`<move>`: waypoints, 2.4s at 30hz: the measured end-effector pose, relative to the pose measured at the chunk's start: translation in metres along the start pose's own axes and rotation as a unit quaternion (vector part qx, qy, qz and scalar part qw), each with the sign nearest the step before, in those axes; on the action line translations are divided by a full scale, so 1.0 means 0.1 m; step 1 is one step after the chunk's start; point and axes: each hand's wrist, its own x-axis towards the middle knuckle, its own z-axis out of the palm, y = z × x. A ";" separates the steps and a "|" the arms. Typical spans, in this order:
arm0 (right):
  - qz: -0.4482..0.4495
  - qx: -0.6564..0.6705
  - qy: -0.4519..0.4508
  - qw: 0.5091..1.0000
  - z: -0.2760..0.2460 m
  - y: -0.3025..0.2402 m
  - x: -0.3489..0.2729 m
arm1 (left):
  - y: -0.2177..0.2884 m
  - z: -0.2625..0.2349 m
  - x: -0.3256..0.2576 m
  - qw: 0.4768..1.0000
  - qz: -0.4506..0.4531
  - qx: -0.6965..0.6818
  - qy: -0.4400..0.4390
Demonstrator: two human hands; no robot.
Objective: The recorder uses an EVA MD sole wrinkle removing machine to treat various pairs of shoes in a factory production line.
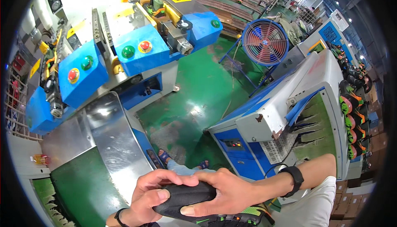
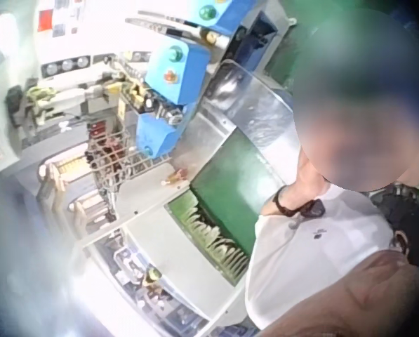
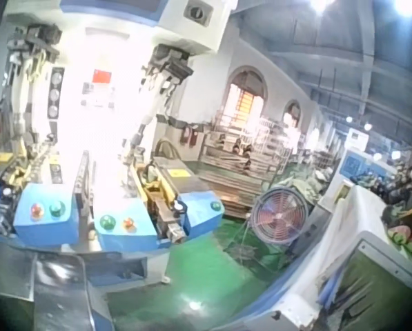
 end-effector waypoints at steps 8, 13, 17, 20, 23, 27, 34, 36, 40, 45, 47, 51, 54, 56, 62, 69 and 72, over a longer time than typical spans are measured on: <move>0.020 0.234 0.138 0.962 -0.22 0.42 0.16 | -0.29 0.14 0.28 0.900 0.292 0.274 0.174; -0.106 0.481 0.367 0.789 -0.73 0.63 0.11 | -1.40 -0.74 1.16 0.947 -0.097 0.240 0.188; -0.165 0.417 0.510 0.733 -0.73 0.54 0.09 | -0.40 0.70 0.52 0.927 0.105 0.359 0.000; -0.124 0.337 0.518 0.776 -0.86 0.77 -0.02 | -0.41 0.52 0.61 0.911 0.104 0.397 -0.041; -0.117 0.158 0.518 0.833 -1.10 0.93 -0.70 | -0.39 -0.09 0.54 0.930 0.079 0.360 -0.009; -0.219 -0.128 0.886 0.389 -1.95 1.19 -1.80 | -0.26 -0.16 0.38 0.973 0.001 0.156 0.171; 0.038 -0.103 0.957 0.269 -3.16 1.50 -2.67 | -0.08 -0.66 0.33 0.928 0.011 0.174 0.328; 0.054 -0.119 0.959 0.251 -3.14 1.36 -2.60 | 0.01 -1.12 0.38 0.932 -0.019 0.182 0.313; -0.123 -0.030 0.935 0.332 -2.69 1.29 -2.79 | 0.01 -0.72 0.38 0.976 -0.020 0.112 0.184; -0.421 0.429 0.643 0.474 -1.37 1.05 -2.69 | 0.13 0.06 1.04 0.971 -0.127 0.194 0.051; -0.415 0.527 0.602 0.433 -0.92 1.08 -2.41 | 0.07 0.19 1.06 0.964 -0.161 0.212 0.018; -0.382 0.398 0.768 0.326 -0.02 1.78 -2.19 | -0.41 0.54 1.18 0.945 -0.231 0.221 -0.068; -0.272 0.317 0.869 0.265 0.57 2.11 -2.34 | -0.52 0.89 1.17 0.921 -0.312 0.205 -0.110; -0.093 0.277 0.917 0.270 0.65 2.48 -2.42 | -0.75 1.07 1.34 0.898 -0.345 0.237 -0.137; 0.149 0.002 0.935 0.321 0.60 3.59 -2.60 | -1.74 1.66 1.69 0.883 -0.266 0.350 -0.165; 0.103 -0.036 0.933 0.344 0.36 3.87 -2.57 | -2.81 2.58 2.31 0.794 -0.166 0.523 -0.261; 0.102 -0.018 0.928 0.358 0.22 3.79 -2.53 | -2.88 2.61 2.51 0.761 -0.080 0.577 -0.285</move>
